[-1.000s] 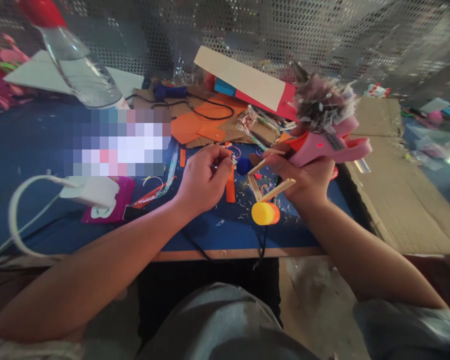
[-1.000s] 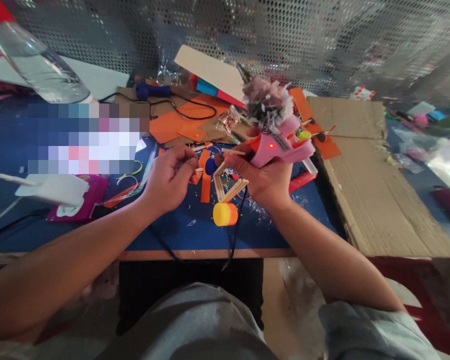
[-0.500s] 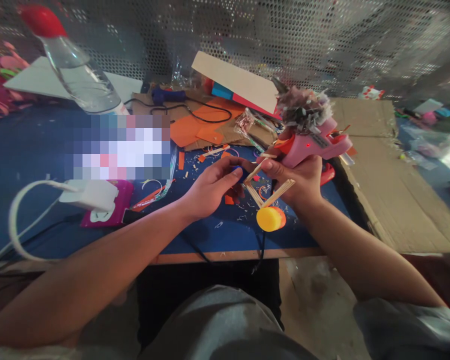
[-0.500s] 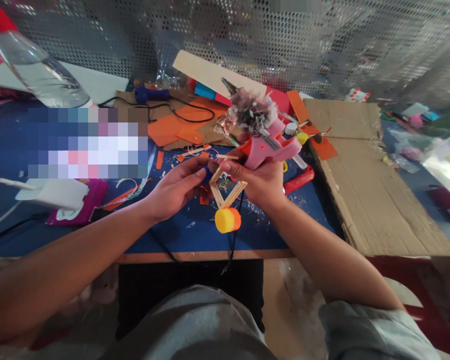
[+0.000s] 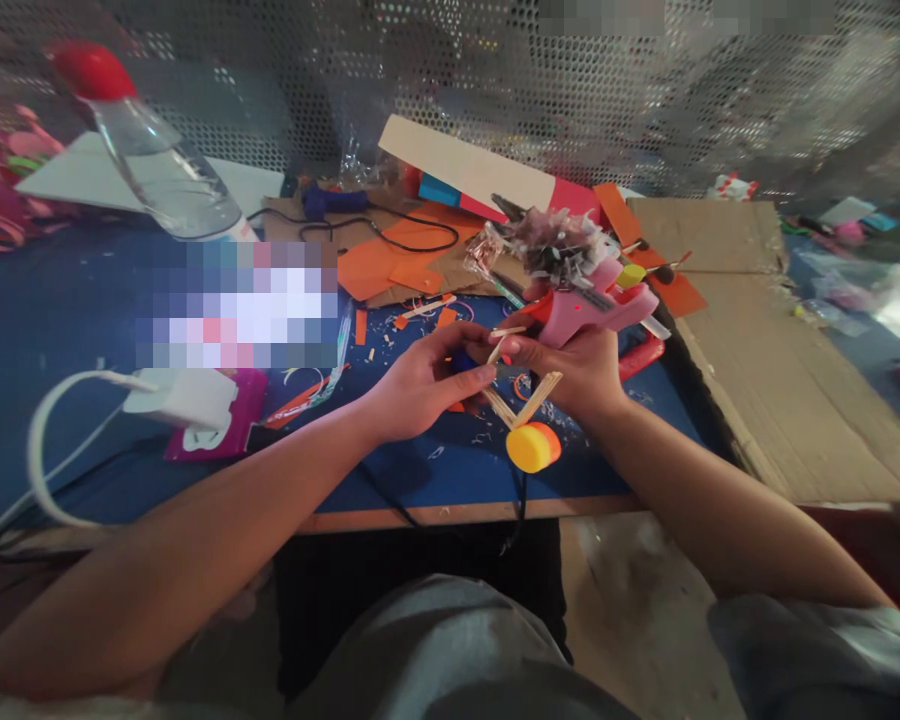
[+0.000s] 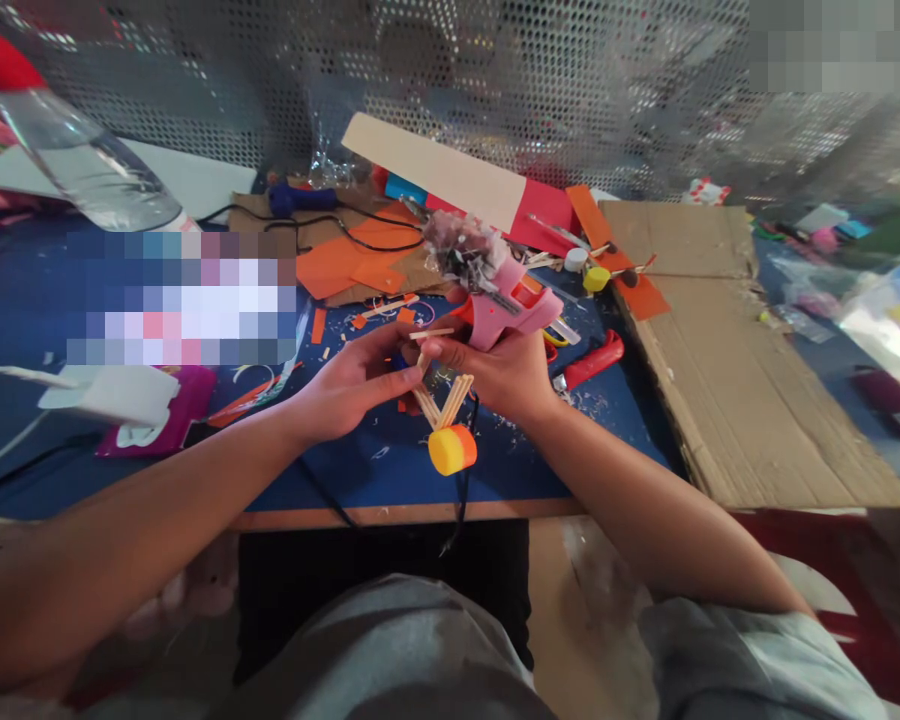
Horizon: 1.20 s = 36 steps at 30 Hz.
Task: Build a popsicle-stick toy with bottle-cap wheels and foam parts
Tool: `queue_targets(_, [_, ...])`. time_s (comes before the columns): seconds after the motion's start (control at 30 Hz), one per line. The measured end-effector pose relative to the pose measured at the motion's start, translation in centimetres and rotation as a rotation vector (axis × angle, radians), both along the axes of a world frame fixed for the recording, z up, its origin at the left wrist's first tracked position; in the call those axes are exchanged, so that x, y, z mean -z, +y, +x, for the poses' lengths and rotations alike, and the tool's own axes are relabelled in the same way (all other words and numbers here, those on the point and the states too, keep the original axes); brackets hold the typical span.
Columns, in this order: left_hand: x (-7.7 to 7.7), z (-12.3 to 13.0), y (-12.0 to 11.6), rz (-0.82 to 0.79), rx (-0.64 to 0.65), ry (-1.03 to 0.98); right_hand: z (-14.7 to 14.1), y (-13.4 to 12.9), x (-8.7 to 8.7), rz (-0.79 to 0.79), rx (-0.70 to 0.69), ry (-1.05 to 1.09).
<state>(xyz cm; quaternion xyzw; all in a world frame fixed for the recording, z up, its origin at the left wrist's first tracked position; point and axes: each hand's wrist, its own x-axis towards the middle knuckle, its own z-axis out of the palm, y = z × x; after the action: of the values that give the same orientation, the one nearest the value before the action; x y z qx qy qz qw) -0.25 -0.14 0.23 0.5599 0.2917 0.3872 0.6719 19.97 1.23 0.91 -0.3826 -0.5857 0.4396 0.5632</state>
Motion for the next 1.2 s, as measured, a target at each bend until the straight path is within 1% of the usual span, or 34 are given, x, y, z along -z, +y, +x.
queue_targets(0.13, [-0.2,-0.2,0.4,-0.041,0.031,-0.050,0.7,0.3,0.4,-0.020,-0.064,-0.001])
queue_targets(0.27, [-0.6,-0.3,0.4,-0.073,0.013,-0.074,1.1,0.5,0.4,-0.040,-0.125,-0.028])
queue_targets(0.37, [-0.8,-0.4,0.3,-0.110,-0.053,-0.116,1.0,0.8,0.5,-0.066,-0.083,-0.034])
queue_targets(0.47, [-1.2,-0.6,0.4,-0.174,-0.124,-0.175,0.9,1.4,0.7,-0.061,-0.028,0.007])
queue_targets(0.53, [-1.5,-0.9,0.6,-0.187,-0.168,-0.216,1.0,1.7,0.7,-0.071,-0.011,0.034])
queue_targets(0.6, [-1.8,-1.1,0.8,-0.172,-0.237,-0.245,1.0,2.0,0.5,-0.097,-0.004,0.033])
queue_targets(0.73, [-1.9,-1.4,1.4,-0.093,-0.433,-0.273,1.0,2.3,0.4,-0.107,0.020,-0.014])
queue_targets(0.8, [-1.6,-1.5,2.0,-0.048,-0.516,-0.279,1.0,2.4,0.5,-0.095,0.057,-0.017])
queue_targets(0.93, [-0.9,-1.7,3.0,0.024,-0.612,-0.220,1.0,2.9,0.7,-0.062,0.120,0.023])
queue_targets(1.03, [-0.7,-1.8,3.5,0.077,-0.727,-0.162,1.1,3.2,0.7,-0.086,0.143,0.013])
queue_targets(1.1, [-0.8,-1.8,3.5,0.119,-0.803,-0.186,1.1,3.2,0.7,-0.128,0.129,-0.036])
queue_targets(1.2, [-1.3,-1.9,3.1,0.179,-0.843,-0.308,0.9,3.1,0.9,-0.188,0.049,-0.148])
